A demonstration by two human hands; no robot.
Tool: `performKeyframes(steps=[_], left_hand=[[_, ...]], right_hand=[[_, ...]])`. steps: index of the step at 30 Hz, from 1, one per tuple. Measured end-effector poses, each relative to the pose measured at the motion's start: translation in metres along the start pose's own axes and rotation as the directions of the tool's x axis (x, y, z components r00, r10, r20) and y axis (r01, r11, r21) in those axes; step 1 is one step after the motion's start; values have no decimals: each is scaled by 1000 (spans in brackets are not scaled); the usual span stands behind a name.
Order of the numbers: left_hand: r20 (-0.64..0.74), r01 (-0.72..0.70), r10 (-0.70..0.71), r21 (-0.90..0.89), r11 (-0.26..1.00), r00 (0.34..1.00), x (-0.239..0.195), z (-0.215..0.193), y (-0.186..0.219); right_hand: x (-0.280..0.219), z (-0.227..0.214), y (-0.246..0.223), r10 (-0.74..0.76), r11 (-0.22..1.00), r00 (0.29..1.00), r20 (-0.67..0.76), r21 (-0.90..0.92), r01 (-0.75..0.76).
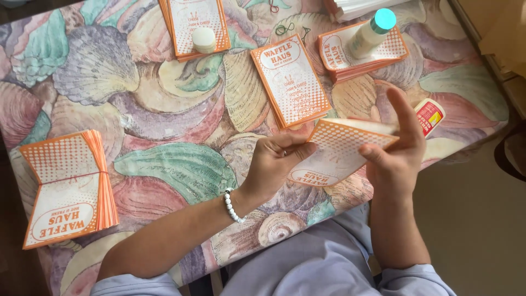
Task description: Applying glue to the edges of paper bags and folding them to assemble or seal them.
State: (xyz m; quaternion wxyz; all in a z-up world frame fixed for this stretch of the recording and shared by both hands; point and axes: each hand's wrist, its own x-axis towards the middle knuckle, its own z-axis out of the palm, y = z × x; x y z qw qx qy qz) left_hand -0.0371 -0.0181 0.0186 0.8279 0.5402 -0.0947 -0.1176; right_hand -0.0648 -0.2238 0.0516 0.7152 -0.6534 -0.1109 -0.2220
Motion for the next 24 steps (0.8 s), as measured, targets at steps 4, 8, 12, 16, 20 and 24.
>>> performKeyframes(steps=[4, 8, 12, 16, 20, 24], left_hand=[[75, 38, -29, -123, 992, 997, -4, 1, 29], [130, -90, 87, 11, 996, 988, 0, 4, 59], [93, -273, 256, 296, 916, 962, 1, 9, 80], [139, -363, 336, 395, 844, 932, -2, 6, 85], [154, -422, 398, 465, 778, 904, -4, 8, 84], [186, -504, 487, 535, 678, 853, -3, 6, 85]], right_hand=[[-10, 10, -18, -31, 981, 979, -204, -195, -10], [-11, 22, -33, -39, 954, 981, -187, -299, -19], [-14, 27, -36, -29, 943, 990, -135, -332, -18], [-10, 34, -47, 1, 946, 993, -122, -321, -41], [-6, 32, -54, 5, 917, 999, -40, -397, -21], [22, 35, -77, -150, 700, 915, 374, -613, 366]])
